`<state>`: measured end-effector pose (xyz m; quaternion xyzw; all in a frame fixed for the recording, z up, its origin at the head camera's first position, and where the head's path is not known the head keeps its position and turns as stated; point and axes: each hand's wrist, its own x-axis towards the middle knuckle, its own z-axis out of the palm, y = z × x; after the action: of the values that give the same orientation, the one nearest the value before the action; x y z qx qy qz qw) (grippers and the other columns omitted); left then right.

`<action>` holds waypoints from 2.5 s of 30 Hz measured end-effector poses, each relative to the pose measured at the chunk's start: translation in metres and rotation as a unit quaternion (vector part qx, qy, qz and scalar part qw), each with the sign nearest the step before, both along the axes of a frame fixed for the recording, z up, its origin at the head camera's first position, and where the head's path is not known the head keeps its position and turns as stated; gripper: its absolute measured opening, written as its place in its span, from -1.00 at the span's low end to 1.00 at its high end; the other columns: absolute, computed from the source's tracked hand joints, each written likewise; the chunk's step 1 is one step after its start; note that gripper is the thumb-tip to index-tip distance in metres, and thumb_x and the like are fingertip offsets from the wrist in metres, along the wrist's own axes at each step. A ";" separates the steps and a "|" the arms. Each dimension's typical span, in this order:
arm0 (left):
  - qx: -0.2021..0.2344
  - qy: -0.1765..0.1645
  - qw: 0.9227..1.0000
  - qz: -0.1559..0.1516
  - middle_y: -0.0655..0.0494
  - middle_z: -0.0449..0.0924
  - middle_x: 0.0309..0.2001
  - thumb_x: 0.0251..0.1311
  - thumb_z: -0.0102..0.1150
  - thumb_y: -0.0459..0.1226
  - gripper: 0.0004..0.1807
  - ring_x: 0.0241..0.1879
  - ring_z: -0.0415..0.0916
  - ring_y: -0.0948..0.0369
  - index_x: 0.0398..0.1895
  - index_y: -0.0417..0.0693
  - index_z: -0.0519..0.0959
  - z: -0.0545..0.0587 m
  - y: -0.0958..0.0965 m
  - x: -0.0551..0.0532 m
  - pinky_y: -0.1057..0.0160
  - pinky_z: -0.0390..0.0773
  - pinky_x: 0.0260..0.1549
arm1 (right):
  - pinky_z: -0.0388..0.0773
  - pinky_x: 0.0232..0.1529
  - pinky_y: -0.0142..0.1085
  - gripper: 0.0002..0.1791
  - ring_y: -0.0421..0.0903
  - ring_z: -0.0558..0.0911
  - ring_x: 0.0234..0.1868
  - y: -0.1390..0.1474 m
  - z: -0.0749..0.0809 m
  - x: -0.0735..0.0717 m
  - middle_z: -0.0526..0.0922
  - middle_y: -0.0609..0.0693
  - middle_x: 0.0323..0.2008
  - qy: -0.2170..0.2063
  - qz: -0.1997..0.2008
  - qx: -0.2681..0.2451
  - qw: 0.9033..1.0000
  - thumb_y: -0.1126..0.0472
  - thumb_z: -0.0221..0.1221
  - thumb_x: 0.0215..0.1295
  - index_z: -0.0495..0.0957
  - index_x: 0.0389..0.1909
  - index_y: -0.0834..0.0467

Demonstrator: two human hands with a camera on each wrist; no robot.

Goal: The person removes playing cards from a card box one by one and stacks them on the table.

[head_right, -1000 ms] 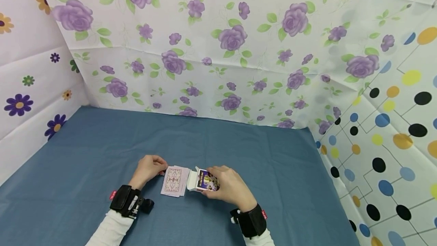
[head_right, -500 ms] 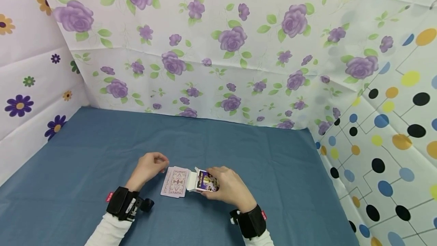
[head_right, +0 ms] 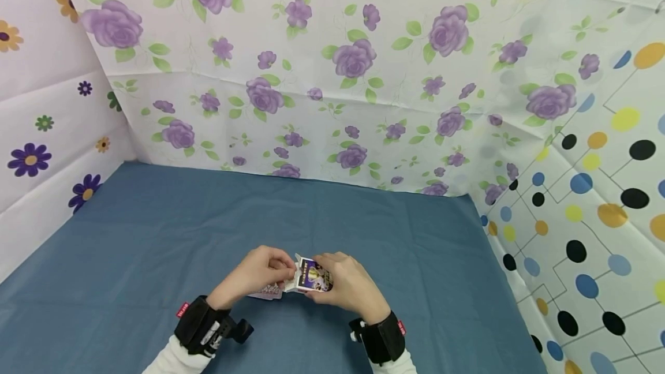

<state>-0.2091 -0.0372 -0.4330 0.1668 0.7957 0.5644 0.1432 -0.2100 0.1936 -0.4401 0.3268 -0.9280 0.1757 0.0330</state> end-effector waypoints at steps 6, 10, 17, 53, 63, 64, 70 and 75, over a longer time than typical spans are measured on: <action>-0.026 0.014 0.999 0.016 0.02 0.59 -0.65 0.23 0.24 -0.26 -0.82 -0.62 0.56 -0.02 -0.42 -0.22 0.63 -0.003 0.008 0.004 0.28 0.42 -0.68 | 0.57 -0.11 -0.26 -0.33 -0.12 0.63 -0.03 -0.001 0.004 0.003 0.65 0.02 0.05 0.005 0.003 0.004 1.000 -0.13 0.39 0.05 0.54 0.17 0.09; -0.035 0.021 0.999 0.007 0.08 0.51 -0.69 0.25 0.22 -0.27 -0.80 -0.71 0.42 0.20 -0.49 -0.21 0.59 -0.004 0.008 0.005 0.33 0.33 -0.71 | 0.57 -0.09 -0.24 -0.32 -0.11 0.63 -0.01 -0.002 0.007 0.005 0.64 0.03 0.06 0.007 0.009 -0.003 1.000 -0.12 0.39 0.06 0.54 0.18 0.10; -0.021 0.006 0.999 -0.027 0.07 0.52 -0.70 0.27 0.18 -0.31 -0.76 -0.71 0.39 0.27 -0.53 -0.26 0.58 -0.009 0.006 0.001 0.36 0.34 -0.69 | 0.57 -0.08 -0.23 -0.33 -0.12 0.63 -0.01 -0.004 0.010 0.007 0.64 0.03 0.07 0.006 0.012 -0.012 1.000 -0.14 0.37 0.08 0.54 0.18 0.10; 0.091 -0.167 0.977 -0.096 -0.05 0.53 -0.52 0.42 -0.09 -0.37 -0.87 -0.40 0.72 0.07 -0.23 -0.22 0.20 -0.001 -0.029 -0.012 0.10 0.65 -0.28 | 0.54 -0.17 -0.31 -0.31 -0.17 0.62 -0.08 -0.002 0.006 0.004 0.65 0.01 0.04 0.005 -0.001 -0.002 1.000 -0.15 0.38 0.06 0.54 0.18 0.11; 0.077 -0.141 0.982 -0.098 -0.04 0.66 -0.43 0.36 -0.04 -0.42 -0.76 -0.41 0.61 0.15 0.01 -0.33 0.24 -0.002 -0.036 -0.015 0.07 0.57 -0.26 | 0.52 -0.25 -0.37 -0.33 -0.19 0.62 -0.15 0.001 0.004 0.003 0.66 0.02 0.01 0.015 0.001 -0.012 1.000 -0.12 0.39 0.05 0.55 0.16 0.11; 0.080 -0.142 0.982 -0.098 -0.02 0.65 -0.42 0.35 -0.04 -0.43 -0.75 -0.40 0.62 0.15 0.02 -0.33 0.24 -0.002 -0.037 -0.015 0.07 0.57 -0.24 | 0.52 -0.26 -0.38 -0.33 -0.19 0.61 -0.16 0.001 0.004 0.003 0.66 0.01 0.00 0.017 0.001 -0.012 1.000 -0.12 0.39 0.05 0.55 0.16 0.11; 0.083 -0.141 0.981 -0.101 0.04 0.66 -0.42 0.35 -0.03 -0.45 -0.73 -0.36 0.62 0.16 0.04 -0.33 0.23 0.000 -0.040 -0.017 0.12 0.57 -0.20 | 0.55 -0.23 -0.34 -0.32 -0.17 0.63 -0.14 0.002 0.006 0.002 0.66 0.02 0.00 0.025 -0.002 -0.010 1.000 -0.13 0.40 0.03 0.55 0.16 0.11; 0.075 -0.141 0.983 -0.095 0.02 0.66 -0.42 0.36 -0.02 -0.43 -0.71 -0.34 0.61 0.11 0.07 -0.31 0.23 0.002 -0.046 -0.018 0.11 0.54 -0.19 | 0.54 -0.23 -0.35 -0.32 -0.17 0.62 -0.14 0.002 0.006 0.002 0.66 0.02 0.01 0.022 -0.004 -0.008 1.000 -0.13 0.40 0.03 0.55 0.16 0.11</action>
<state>-0.2268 -0.0829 -0.4312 0.1712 0.7033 0.6243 0.2939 -0.2079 0.1955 -0.4340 0.3267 -0.9269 0.1757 0.0564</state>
